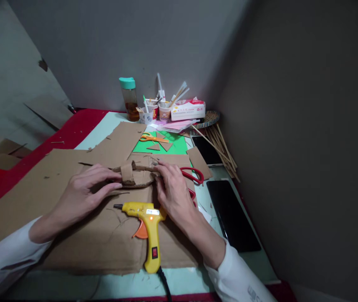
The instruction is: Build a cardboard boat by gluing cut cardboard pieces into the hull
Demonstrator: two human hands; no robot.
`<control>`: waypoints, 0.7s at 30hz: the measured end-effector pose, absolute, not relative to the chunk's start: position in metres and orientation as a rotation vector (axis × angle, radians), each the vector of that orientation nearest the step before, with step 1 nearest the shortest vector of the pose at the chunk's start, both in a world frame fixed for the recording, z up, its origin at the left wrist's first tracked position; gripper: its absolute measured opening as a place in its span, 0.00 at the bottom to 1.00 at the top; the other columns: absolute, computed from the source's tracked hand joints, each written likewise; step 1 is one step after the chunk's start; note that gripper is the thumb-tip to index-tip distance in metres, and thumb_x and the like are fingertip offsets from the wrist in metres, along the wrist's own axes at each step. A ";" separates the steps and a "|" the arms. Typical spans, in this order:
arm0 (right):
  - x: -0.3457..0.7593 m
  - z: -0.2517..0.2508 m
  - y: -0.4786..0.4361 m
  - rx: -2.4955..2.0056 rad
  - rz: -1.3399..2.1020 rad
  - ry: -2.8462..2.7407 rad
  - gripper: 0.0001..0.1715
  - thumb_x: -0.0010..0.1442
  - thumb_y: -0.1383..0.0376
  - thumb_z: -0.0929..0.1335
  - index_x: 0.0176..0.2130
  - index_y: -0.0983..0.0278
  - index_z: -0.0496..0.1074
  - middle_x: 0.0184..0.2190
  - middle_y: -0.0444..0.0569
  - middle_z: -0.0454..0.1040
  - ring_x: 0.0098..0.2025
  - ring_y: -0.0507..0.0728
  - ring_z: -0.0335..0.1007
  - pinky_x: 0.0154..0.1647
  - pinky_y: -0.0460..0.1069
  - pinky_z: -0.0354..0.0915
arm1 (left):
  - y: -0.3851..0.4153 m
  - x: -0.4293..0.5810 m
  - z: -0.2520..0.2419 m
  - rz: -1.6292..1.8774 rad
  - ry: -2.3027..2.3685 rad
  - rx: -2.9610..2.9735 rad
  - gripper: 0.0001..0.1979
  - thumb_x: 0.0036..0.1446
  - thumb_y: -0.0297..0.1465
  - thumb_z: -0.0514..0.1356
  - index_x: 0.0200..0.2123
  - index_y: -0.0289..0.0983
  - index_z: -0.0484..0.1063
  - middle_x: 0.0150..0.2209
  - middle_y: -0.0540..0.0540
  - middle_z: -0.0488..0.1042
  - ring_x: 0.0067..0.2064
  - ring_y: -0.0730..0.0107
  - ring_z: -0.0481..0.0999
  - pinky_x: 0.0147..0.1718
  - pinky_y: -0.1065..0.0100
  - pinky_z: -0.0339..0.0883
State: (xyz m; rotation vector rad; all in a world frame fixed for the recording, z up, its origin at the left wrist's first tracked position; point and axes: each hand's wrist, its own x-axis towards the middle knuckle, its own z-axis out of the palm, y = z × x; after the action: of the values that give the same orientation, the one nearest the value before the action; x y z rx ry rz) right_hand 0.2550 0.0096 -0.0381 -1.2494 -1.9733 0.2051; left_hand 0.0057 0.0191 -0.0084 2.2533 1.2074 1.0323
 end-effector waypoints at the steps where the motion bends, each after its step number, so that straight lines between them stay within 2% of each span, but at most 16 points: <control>1: 0.254 -0.040 0.010 -1.241 0.209 -1.979 0.17 0.66 0.74 0.65 0.51 0.63 0.75 0.54 0.59 0.79 0.55 0.65 0.76 0.56 0.62 0.72 | 0.019 0.008 -0.009 1.038 1.203 2.265 0.05 0.62 0.31 0.64 0.37 0.40 0.82 0.35 0.47 0.84 0.39 0.62 0.77 0.43 0.62 0.68; 13: 0.249 -0.041 0.009 -1.173 0.264 -2.057 0.16 0.67 0.75 0.63 0.50 0.62 0.74 0.49 0.55 0.81 0.51 0.63 0.76 0.53 0.59 0.73 | 0.020 0.020 -0.016 0.981 1.250 2.257 0.08 0.63 0.33 0.61 0.32 0.40 0.79 0.32 0.46 0.81 0.35 0.61 0.76 0.37 0.62 0.69; 21: 0.245 -0.039 0.005 -1.169 0.296 -2.095 0.15 0.66 0.77 0.64 0.48 0.67 0.74 0.46 0.57 0.81 0.47 0.64 0.76 0.50 0.59 0.72 | 0.020 0.025 -0.014 0.864 1.272 2.301 0.11 0.66 0.32 0.56 0.30 0.39 0.73 0.30 0.47 0.75 0.35 0.62 0.73 0.36 0.63 0.65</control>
State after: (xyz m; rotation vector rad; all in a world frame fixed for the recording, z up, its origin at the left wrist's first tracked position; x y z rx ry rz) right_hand 0.2446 0.0053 -0.0388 -1.1689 -2.0954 0.2958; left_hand 0.0249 0.0202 -0.0136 2.3011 1.2719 0.8644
